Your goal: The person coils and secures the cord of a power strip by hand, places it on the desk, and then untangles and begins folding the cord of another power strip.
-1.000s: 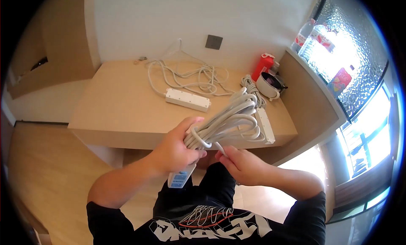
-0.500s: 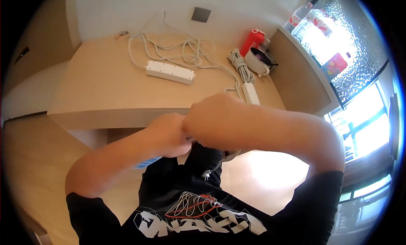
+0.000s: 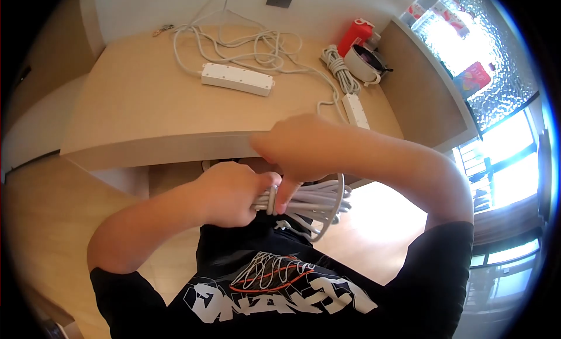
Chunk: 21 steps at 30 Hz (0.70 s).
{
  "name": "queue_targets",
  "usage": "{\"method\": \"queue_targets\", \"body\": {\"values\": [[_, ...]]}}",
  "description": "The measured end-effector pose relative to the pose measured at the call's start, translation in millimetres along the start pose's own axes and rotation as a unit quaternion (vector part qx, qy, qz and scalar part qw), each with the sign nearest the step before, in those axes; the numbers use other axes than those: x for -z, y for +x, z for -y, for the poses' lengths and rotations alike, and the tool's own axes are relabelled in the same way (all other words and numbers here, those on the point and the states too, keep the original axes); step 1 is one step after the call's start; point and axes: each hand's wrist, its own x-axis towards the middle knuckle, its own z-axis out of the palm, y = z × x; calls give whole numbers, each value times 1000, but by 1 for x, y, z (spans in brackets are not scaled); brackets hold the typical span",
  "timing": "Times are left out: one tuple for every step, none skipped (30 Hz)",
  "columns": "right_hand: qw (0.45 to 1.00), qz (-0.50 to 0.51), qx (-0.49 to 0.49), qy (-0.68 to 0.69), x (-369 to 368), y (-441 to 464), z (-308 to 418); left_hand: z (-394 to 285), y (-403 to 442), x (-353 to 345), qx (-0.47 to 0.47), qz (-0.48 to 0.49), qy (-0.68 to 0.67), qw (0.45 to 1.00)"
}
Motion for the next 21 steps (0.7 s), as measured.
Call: {"method": "queue_targets", "body": {"values": [[999, 22, -15, 41, -1, 0, -2, 7, -2, -10, -42, -44, 5, 998], [997, 29, -17, 65, -2, 1, -4, 8, -3, -13, -47, -55, -5, 997], [995, 36, -19, 91, -4, 3, -7, 8, -3, -15, -53, -65, -15, 996], [992, 43, -22, 117, -8, 4, -11, 8, -4, -17, -60, -74, -25, 995], [985, 43, -5, 166, -14, 8, -18, 8, -6, -19, -62, -95, -34, 993], [976, 42, 11, 215, -22, 12, -27, 8, -8, -23, -66, -116, -43, 990], [964, 41, 29, 263, -28, 15, -34, 8, -9, -25, -69, -137, -52, 987], [952, 26, 49, 301, -35, 15, -38, 8, -10, -26, -71, -153, -52, 984], [938, 13, 71, 338, -39, 16, -40, 8, -10, -27, -72, -169, -52, 982], [923, -1, 93, 375, -43, 16, -42, 7, -10, -28, -73, -185, -52, 979], [917, -5, 105, 385, -47, 18, -46, 8, -8, -28, -76, -189, -50, 978], [911, -11, 116, 396, -50, 20, -50, 11, -7, -29, -79, -191, -48, 977], [904, -17, 128, 407, -52, 22, -54, 13, -5, -31, -82, -193, -45, 977], [905, -21, 127, 406, -54, 23, -55, 15, -3, -34, -88, -198, -43, 975], [905, -25, 127, 405, -55, 23, -56, 19, -2, -38, -95, -203, -40, 974], [906, -30, 126, 403, -57, 24, -58, 22, 0, -41, -101, -208, -37, 972], [896, -34, 131, 423, -61, 26, -60, 23, 3, -43, -101, -205, -36, 973], [886, -37, 136, 442, -65, 27, -63, 24, 5, -44, -100, -202, -36, 974], [875, -40, 141, 460, -70, 29, -66, 25, 8, -46, -99, -200, -35, 974], [876, -46, 146, 457, -75, 32, -70, 29, 12, -49, -119, -200, -15, 972], [877, -51, 150, 453, -80, 36, -74, 33, 15, -52, -139, -201, 4, 970]]}}
